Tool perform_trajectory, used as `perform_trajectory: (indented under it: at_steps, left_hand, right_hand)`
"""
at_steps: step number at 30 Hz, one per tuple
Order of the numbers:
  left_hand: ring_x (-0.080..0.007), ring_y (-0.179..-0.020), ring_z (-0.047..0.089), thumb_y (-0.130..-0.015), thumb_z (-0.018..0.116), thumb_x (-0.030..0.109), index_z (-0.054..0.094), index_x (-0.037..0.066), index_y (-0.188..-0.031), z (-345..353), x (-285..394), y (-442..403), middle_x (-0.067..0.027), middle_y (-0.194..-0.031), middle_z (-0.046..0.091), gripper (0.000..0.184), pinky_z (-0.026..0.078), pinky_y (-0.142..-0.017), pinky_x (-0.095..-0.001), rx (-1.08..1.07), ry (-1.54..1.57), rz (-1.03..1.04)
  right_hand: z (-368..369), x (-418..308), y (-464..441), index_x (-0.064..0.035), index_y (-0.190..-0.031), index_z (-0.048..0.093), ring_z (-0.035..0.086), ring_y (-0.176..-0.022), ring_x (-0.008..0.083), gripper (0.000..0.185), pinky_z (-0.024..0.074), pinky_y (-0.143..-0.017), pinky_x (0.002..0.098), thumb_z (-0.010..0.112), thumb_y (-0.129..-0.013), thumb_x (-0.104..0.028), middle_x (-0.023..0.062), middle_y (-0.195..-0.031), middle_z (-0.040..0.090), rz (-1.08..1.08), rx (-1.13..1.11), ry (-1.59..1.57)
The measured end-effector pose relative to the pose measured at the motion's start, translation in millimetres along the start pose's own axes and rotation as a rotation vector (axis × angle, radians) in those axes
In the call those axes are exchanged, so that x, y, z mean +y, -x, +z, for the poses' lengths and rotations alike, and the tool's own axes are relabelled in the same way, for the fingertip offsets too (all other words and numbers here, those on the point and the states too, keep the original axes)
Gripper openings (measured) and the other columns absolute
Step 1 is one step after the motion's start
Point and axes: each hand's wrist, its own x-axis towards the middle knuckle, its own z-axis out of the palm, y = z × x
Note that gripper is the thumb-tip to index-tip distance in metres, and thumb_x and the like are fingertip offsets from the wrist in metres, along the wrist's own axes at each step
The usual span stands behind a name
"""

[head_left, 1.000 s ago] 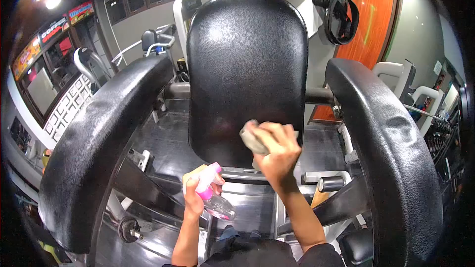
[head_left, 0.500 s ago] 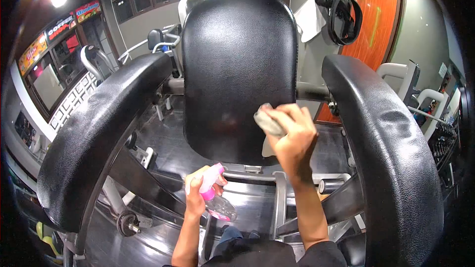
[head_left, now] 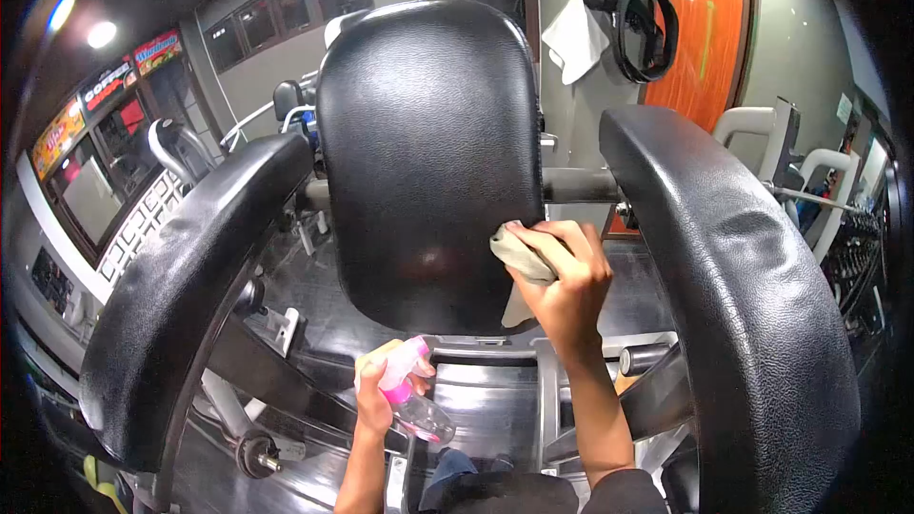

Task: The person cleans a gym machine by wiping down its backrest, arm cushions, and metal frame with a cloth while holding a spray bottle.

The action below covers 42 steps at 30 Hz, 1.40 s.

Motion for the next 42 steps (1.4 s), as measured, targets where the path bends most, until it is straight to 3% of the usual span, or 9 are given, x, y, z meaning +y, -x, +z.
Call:
perform_trajectory:
  at_steps: [5, 11, 13, 20, 27, 31, 35, 36, 42]
  left_hand:
    - [-0.0234, -0.054, 0.06, -0.089, 0.042, 0.054, 0.063, -0.007, -0.083, 14.4, 7.5, -18.2, -0.0194, -0.07, 0.065, 0.064, 0.049, -0.053, -0.0333, 0.005, 0.01, 0.037]
    - [-0.0196, -0.06, 0.061, -0.092, 0.041, 0.049, 0.063, -0.008, -0.087, 24.3, 12.5, -58.2, -0.0183, -0.077, 0.067, 0.062, 0.048, -0.058, -0.0301, -0.063, 0.048, 0.116]
    - [-0.0251, -0.057, 0.061, -0.087, 0.041, 0.055, 0.062, -0.008, -0.085, 24.5, 6.8, -69.6, -0.0211, -0.071, 0.065, 0.066, 0.048, -0.051, -0.0326, -0.149, 0.038, 0.065]
    - [-0.0198, -0.057, 0.062, -0.088, 0.044, 0.048, 0.067, -0.009, -0.083, 29.7, -18.0, -85.6, -0.018, -0.076, 0.068, 0.062, 0.048, -0.053, -0.0295, -0.258, 0.055, 0.067]
    - [-0.0199, -0.056, 0.062, -0.084, 0.048, 0.051, 0.067, -0.01, -0.08, 27.1, -19.0, -85.1, -0.0188, -0.075, 0.068, 0.064, 0.048, -0.053, -0.0288, -0.267, 0.006, 0.102]
    - [-0.0199, -0.057, 0.063, -0.082, 0.051, 0.052, 0.068, -0.011, -0.083, 22.5, -21.2, -82.6, -0.0188, -0.077, 0.069, 0.065, 0.048, -0.053, -0.0279, -0.291, -0.003, 0.08]
    - [-0.02, -0.062, 0.065, -0.083, 0.051, 0.049, 0.068, -0.011, -0.086, 18.4, -23.9, -81.1, -0.0199, -0.083, 0.07, 0.062, 0.049, -0.056, -0.0277, -0.327, 0.04, 0.067]
    - [-0.02, -0.062, 0.065, -0.083, 0.051, 0.049, 0.068, -0.011, -0.086, 18.4, -24.9, -80.1, -0.0199, -0.083, 0.07, 0.062, 0.049, -0.056, -0.0277, -0.325, 0.042, 0.065]
    - [-0.0198, -0.063, 0.065, -0.083, 0.05, 0.045, 0.068, -0.01, -0.09, 15.7, -25.6, -76.4, -0.0199, -0.083, 0.07, 0.059, 0.051, -0.059, -0.0287, -0.312, 0.038, -0.003]
  right_hand:
    - [8.8, 3.1, 45.9, -0.0235, -0.102, 0.076, 0.06, -0.079, 0.0221, 0.043, 0.0517, -0.069, 0.0359, 0.083, -0.062, -0.009, -0.0026, -0.091, 0.062, -0.02, -0.057, 0.005]
    - [0.9, 19.7, 94.6, -0.0235, -0.101, 0.078, 0.06, -0.079, 0.0197, 0.044, 0.051, -0.069, 0.0341, 0.083, -0.061, -0.008, -0.0054, -0.095, 0.064, 0.044, -0.111, 0.0]
    - [0.6, 21.7, 87.1, -0.023, -0.101, 0.078, 0.06, -0.079, 0.0197, 0.044, 0.0504, -0.068, 0.0343, 0.082, -0.06, -0.006, -0.0047, -0.095, 0.064, 0.026, -0.023, 0.001]
    - [11.2, 16.4, 27.9, -0.0232, -0.106, 0.077, 0.06, -0.082, 0.0223, 0.051, 0.0513, -0.07, 0.0357, 0.082, -0.058, -0.005, -0.0019, -0.092, 0.062, 0.035, 0.104, -0.038]
    - [10.6, 38.8, 104.2, -0.0178, -0.102, 0.077, 0.062, -0.084, 0.0236, 0.049, 0.0492, -0.075, 0.0361, 0.082, -0.057, 0.0, 0.0038, -0.096, 0.066, 0.166, 0.135, -0.131]
    - [11.8, 36.9, 124.3, -0.0131, -0.106, 0.073, 0.061, -0.092, 0.0292, 0.047, 0.0485, -0.081, 0.0376, 0.073, -0.064, 0.006, 0.0081, -0.099, 0.067, 0.354, 0.137, -0.256]
    - [4.8, 25.3, 77.5, -0.0095, -0.109, 0.07, 0.061, -0.095, 0.0304, 0.043, 0.0473, -0.085, 0.0391, 0.064, -0.069, 0.006, 0.0103, -0.101, 0.067, 0.353, 0.097, -0.195]
    - [4.7, 29.6, 63.2, -0.0085, -0.11, 0.068, 0.061, -0.097, 0.03, 0.033, 0.0471, -0.084, 0.038, 0.065, -0.078, 0.0, 0.011, -0.103, 0.066, 0.347, 0.057, -0.279]
    - [10.9, 54.1, 22.0, -0.0033, -0.105, 0.063, 0.064, -0.083, 0.0224, 0.023, 0.0486, -0.076, 0.0345, 0.069, -0.089, -0.018, 0.0105, -0.087, 0.065, 0.367, -0.01, -0.374]
